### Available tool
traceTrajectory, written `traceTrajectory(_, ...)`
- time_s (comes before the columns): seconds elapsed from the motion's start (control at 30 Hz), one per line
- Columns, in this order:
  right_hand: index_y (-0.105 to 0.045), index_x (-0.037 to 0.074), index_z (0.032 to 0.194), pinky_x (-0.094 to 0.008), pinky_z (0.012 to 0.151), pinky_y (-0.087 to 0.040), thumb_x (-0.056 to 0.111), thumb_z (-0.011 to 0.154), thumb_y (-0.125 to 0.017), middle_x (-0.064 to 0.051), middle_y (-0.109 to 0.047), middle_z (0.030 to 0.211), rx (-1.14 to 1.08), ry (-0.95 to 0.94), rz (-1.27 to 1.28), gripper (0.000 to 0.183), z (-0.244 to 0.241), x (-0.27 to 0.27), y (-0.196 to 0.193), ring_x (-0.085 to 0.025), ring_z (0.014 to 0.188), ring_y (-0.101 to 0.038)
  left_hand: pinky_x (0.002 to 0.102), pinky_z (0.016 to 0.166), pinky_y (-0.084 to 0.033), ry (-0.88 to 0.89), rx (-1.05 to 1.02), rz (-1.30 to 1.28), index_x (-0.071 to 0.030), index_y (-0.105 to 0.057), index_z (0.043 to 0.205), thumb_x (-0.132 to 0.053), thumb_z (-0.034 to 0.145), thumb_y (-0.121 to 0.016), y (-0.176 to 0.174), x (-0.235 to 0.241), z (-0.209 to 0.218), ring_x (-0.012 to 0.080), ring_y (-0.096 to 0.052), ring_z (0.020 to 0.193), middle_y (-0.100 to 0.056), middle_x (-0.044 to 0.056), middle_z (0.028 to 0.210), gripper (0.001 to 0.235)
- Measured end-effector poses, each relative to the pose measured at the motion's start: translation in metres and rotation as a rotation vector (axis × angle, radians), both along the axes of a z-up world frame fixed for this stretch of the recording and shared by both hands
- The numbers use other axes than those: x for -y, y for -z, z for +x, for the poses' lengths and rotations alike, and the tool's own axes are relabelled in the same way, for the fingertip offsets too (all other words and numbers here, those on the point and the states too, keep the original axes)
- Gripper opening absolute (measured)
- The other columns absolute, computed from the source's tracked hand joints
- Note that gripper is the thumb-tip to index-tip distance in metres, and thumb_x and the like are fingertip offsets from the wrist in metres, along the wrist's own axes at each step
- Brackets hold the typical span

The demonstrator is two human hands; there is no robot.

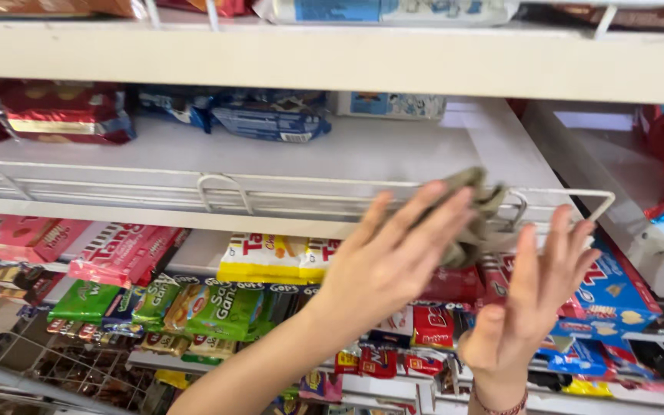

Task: The person cleans a metal shelf in a grocery store using a spray bottle and a cloth. They then pick up various packaged snack items, wipe them with the cloth, and scan their barcodes using a handheld scanner before placing them back on the shelf.

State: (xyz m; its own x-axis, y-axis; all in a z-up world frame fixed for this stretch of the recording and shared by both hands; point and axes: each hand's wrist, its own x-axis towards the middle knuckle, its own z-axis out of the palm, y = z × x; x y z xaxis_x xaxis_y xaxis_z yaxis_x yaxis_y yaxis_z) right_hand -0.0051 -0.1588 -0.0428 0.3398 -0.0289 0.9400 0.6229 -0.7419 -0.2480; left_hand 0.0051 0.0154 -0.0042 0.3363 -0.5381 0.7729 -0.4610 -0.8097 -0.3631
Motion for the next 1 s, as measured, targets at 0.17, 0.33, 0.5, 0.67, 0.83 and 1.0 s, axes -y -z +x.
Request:
traceTrajectory(0.17, -0.039, 0.002, 0.159, -0.061, 0.131, 0.004, 0.05, 0.113, -0.021, -0.026, -0.029, 0.169, -0.013, -0.042, -0.059, 0.069, -0.001, -0.016, -0.003, -0.046, 0.163, -0.016, 0.053, 0.129, -0.012, -0.209, 0.086, -0.003, -0.011, -0.062, 0.152, -0.012, 0.1, -0.058, 0.014, -0.062, -0.003, 0.027, -0.029, 0.157, -0.039, 0.005, 0.168, 0.052)
traceTrajectory(0.33, -0.042, 0.001, 0.157, -0.063, 0.13, 0.006, 0.049, 0.11, -0.025, -0.026, -0.031, 0.168, -0.03, -0.079, -0.076, 0.069, -0.008, -0.029, -0.006, -0.044, 0.162, -0.016, 0.054, 0.13, -0.008, -0.403, 0.043, -0.193, -0.003, -0.061, 0.149, -0.001, 0.096, -0.056, 0.032, -0.115, -0.012, 0.0314, -0.028, 0.157, -0.04, 0.012, 0.166, 0.053)
traceTrajectory(0.5, -0.043, 0.001, 0.156, -0.066, 0.129, 0.005, 0.049, 0.109, -0.027, -0.026, -0.032, 0.167, -0.016, -0.159, -0.111, 0.068, -0.011, -0.052, -0.007, -0.044, 0.162, -0.016, 0.056, 0.133, -0.008, -0.19, 0.069, -0.416, -0.003, -0.052, 0.154, -0.005, 0.106, -0.06, 0.032, -0.107, -0.009, 0.0364, -0.027, 0.159, -0.036, 0.02, 0.167, 0.049)
traceTrajectory(0.67, -0.044, 0.001, 0.155, -0.068, 0.129, 0.004, 0.048, 0.108, -0.03, -0.027, -0.031, 0.167, -0.038, -0.231, -0.146, 0.068, -0.013, -0.09, -0.007, -0.045, 0.162, -0.017, 0.051, 0.131, -0.014, -0.151, 0.017, -0.187, -0.023, -0.06, 0.153, -0.018, 0.103, -0.058, 0.009, -0.087, -0.009, 0.0239, -0.037, 0.156, -0.043, 0.004, 0.165, 0.051)
traceTrajectory(0.83, -0.045, 0.001, 0.155, -0.069, 0.127, 0.005, 0.045, 0.107, -0.033, -0.027, -0.031, 0.167, -0.061, -0.249, -0.177, 0.066, -0.016, -0.124, -0.007, -0.046, 0.161, -0.016, 0.053, 0.131, -0.017, -0.213, 0.072, -0.085, -0.021, -0.06, 0.155, -0.022, 0.107, -0.057, 0.007, -0.122, -0.016, 0.0219, -0.037, 0.156, -0.042, -0.001, 0.166, 0.048)
traceTrajectory(1.0, -0.045, 0.001, 0.155, -0.07, 0.127, 0.004, 0.045, 0.107, -0.033, -0.027, -0.03, 0.167, -0.074, -0.239, -0.194, 0.066, -0.02, -0.162, -0.011, -0.045, 0.161, -0.016, 0.054, 0.13, -0.018, -0.222, 0.078, -0.056, -0.021, -0.06, 0.154, -0.02, 0.105, -0.056, 0.013, -0.175, -0.021, 0.0237, -0.035, 0.156, -0.041, -0.002, 0.166, 0.049)
